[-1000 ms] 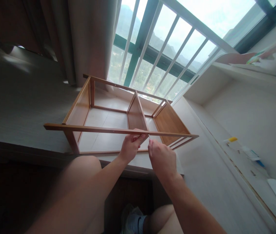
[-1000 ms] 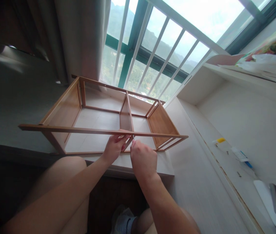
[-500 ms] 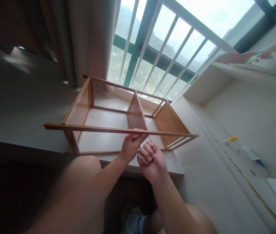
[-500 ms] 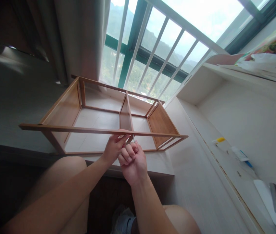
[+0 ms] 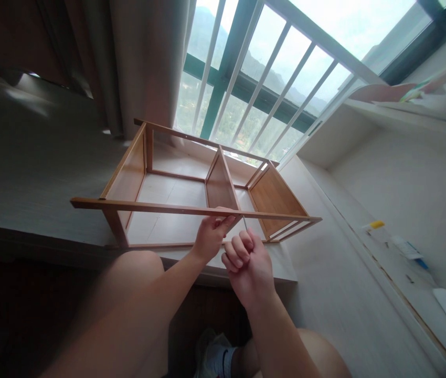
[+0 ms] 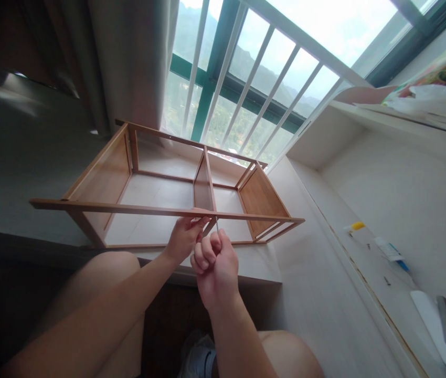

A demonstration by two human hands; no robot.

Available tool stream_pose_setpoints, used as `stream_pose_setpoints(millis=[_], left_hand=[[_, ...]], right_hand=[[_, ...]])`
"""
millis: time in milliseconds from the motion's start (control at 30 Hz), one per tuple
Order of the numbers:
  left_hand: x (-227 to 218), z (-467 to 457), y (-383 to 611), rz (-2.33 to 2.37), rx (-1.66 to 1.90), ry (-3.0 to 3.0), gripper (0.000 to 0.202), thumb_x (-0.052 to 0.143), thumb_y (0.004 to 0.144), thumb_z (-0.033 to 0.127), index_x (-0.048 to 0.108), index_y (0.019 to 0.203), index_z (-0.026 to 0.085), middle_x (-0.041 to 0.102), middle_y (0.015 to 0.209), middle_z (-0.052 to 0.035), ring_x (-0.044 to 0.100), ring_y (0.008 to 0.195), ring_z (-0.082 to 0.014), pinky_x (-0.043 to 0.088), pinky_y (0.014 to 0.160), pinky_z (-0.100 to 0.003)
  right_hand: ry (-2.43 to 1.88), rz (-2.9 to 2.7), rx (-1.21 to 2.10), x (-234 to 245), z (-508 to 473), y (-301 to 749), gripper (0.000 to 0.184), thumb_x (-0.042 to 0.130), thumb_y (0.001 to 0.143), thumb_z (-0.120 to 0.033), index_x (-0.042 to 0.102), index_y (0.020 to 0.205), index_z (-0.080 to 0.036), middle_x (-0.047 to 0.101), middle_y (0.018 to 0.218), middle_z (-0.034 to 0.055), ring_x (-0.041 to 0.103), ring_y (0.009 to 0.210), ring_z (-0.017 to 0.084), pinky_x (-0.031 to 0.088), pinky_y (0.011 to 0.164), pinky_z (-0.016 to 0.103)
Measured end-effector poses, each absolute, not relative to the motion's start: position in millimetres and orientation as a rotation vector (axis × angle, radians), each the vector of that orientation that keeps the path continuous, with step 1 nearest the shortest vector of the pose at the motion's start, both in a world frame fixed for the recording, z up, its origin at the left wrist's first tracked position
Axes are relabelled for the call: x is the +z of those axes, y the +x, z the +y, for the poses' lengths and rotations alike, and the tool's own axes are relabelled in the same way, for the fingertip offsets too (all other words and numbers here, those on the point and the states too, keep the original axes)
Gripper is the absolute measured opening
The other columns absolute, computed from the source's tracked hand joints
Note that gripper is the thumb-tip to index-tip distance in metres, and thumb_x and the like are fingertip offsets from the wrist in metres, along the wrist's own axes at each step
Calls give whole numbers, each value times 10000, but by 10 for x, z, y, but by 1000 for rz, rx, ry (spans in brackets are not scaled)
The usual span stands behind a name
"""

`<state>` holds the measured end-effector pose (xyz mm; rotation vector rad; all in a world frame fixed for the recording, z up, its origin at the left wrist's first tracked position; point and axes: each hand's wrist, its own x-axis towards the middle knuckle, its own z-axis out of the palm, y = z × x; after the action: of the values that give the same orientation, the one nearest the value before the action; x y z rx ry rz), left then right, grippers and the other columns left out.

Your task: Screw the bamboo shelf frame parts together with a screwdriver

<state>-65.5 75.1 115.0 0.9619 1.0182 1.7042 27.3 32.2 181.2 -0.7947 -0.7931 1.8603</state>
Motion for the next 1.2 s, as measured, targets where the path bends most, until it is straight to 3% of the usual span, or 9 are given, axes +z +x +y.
stream_pose_setpoints(millis=[167,300,400,567,900,1200], left_hand=[[1139,757,-638,993,1724,944,271,643,816,419,659,929,173,566,694,21,410,472,-45,325,416,-176],[1149,754,-632,985,1717,934,283,640,820,422,652,956,174,575,704,18,409,463,-41,331,410,-176],[1156,752,-628,987,1731,936,286,637,827,413,633,985,175,573,702,23,411,458,-38,335,408,-174],[1168,742,-628,989,1733,947,274,632,835,407,610,983,177,555,694,30,421,462,-39,345,411,-175],[1142,766,-623,935,1733,941,243,631,842,394,610,960,183,538,693,28,408,473,-38,330,408,-177],[1147,762,-627,925,1734,948,236,629,845,393,606,960,189,547,729,29,414,481,-35,334,412,-175]], right_hand=[[-1277,-1490,1147,1662,422,337,447,362,958,-462,333,585,-216,308,452,-67,258,428,105,186,451,252],[-1464,-1959,541,1672,519,459,424,300,984,-393,426,626,-201,440,543,-25,375,528,131,225,548,280],[-1575,-2114,293,1716,567,514,405,266,988,-338,493,682,-201,528,603,6,444,583,155,233,580,292],[-1706,-2261,60,1747,603,522,423,239,999,-311,581,777,-201,647,709,47,552,667,174,248,597,291],[-1828,-2403,-322,1889,555,454,385,283,1004,-315,584,783,-221,672,691,22,608,622,171,242,540,272],[-1874,-2472,-456,2029,536,372,385,286,1001,-321,608,817,-221,689,707,47,661,640,198,372,559,259]])
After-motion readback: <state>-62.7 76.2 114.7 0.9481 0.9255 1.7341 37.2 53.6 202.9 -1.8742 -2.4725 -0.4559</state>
